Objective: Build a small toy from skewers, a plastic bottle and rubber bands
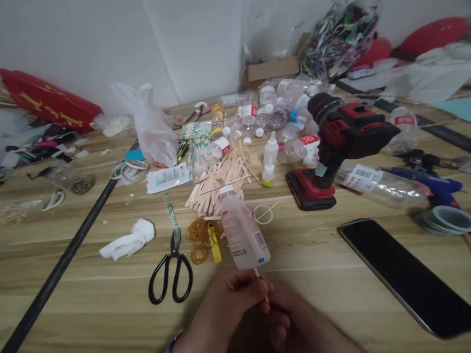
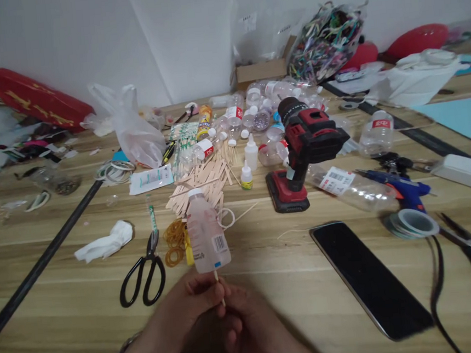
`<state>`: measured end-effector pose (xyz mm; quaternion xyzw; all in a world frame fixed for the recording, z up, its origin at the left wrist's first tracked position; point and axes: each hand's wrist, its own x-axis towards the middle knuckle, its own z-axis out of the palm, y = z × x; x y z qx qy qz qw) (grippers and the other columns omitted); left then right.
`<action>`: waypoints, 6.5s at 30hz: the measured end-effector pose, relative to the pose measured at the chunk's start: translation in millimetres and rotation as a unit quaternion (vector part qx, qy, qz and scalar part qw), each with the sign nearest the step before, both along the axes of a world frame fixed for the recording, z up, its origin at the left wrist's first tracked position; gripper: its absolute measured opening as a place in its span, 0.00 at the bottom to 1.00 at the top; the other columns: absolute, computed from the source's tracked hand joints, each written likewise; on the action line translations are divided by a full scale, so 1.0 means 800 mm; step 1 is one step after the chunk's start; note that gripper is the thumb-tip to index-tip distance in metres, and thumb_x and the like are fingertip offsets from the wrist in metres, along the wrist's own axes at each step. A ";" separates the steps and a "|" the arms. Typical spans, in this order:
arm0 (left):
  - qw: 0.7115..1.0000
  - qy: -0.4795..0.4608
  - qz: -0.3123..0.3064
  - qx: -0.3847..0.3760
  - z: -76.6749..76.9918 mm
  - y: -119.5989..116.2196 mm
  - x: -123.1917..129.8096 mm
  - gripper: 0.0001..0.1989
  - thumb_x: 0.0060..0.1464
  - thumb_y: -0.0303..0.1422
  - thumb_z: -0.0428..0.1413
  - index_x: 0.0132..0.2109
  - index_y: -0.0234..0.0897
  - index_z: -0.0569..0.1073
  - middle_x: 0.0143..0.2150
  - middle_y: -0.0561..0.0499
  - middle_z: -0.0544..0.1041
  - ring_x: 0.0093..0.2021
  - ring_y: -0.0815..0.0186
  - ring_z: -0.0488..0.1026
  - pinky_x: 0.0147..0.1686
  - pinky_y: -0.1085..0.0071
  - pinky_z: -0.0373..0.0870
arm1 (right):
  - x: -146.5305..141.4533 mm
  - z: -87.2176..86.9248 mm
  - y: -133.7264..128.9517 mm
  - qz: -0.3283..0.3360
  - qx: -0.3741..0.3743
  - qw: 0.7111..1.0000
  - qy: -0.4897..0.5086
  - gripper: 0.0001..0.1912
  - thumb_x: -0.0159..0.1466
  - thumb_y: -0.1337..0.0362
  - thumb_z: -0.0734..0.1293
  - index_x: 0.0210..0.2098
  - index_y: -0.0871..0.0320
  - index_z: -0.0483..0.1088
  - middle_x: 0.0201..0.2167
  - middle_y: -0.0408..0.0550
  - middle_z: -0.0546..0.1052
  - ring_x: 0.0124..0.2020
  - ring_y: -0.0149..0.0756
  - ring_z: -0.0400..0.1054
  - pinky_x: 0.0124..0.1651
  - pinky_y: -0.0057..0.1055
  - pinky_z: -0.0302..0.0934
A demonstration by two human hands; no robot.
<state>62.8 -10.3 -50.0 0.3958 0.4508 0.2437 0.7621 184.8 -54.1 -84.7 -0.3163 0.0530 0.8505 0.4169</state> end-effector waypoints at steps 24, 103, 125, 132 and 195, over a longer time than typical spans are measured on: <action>0.993 0.016 0.116 0.029 0.006 -0.004 -0.023 0.17 0.44 0.44 0.63 0.26 0.33 0.70 0.22 0.55 0.70 0.17 0.74 0.66 0.17 0.78 0.62 | 0.065 0.013 0.032 0.373 0.213 0.884 -0.184 0.19 0.58 0.61 0.62 0.23 0.67 0.79 0.02 0.35 0.58 0.03 0.21 0.38 0.07 0.23 0.26; 0.964 0.152 -0.096 0.193 0.008 -0.007 -0.026 0.14 0.58 0.36 0.52 0.28 0.37 0.76 0.29 0.53 0.77 0.32 0.64 0.72 0.36 0.73 0.62 | 0.009 0.001 0.014 -0.005 0.105 0.992 -0.074 0.19 0.48 0.60 0.82 0.31 0.60 0.73 0.21 0.37 0.75 0.19 0.21 0.67 0.23 0.16 0.65; 0.972 0.143 -0.029 0.183 0.002 -0.015 -0.013 0.07 0.47 0.34 0.59 0.26 0.36 0.79 0.35 0.48 0.79 0.41 0.58 0.72 0.43 0.66 0.64 | -0.003 0.017 0.012 -0.037 0.106 0.989 -0.099 0.14 0.44 0.62 0.81 0.24 0.59 0.75 0.25 0.41 0.74 0.29 0.30 0.65 0.35 0.26 0.60; 0.971 0.130 0.001 0.202 -0.003 -0.016 -0.012 0.08 0.48 0.34 0.61 0.23 0.38 0.78 0.38 0.47 0.79 0.44 0.57 0.72 0.45 0.66 0.65 | -0.002 0.018 0.007 -0.034 0.112 0.987 -0.107 0.14 0.45 0.60 0.80 0.27 0.58 0.77 0.28 0.44 0.76 0.33 0.34 0.67 0.38 0.28 0.61; 0.934 -0.212 0.200 -0.206 -0.044 -0.035 0.000 0.18 0.45 0.40 0.68 0.36 0.33 0.71 0.27 0.57 0.69 0.23 0.78 0.63 0.19 0.83 0.55 | -0.003 0.003 0.012 -0.031 0.147 0.978 -0.144 0.22 0.46 0.56 0.82 0.38 0.57 0.82 0.27 0.42 0.76 0.25 0.26 0.64 0.29 0.22 0.61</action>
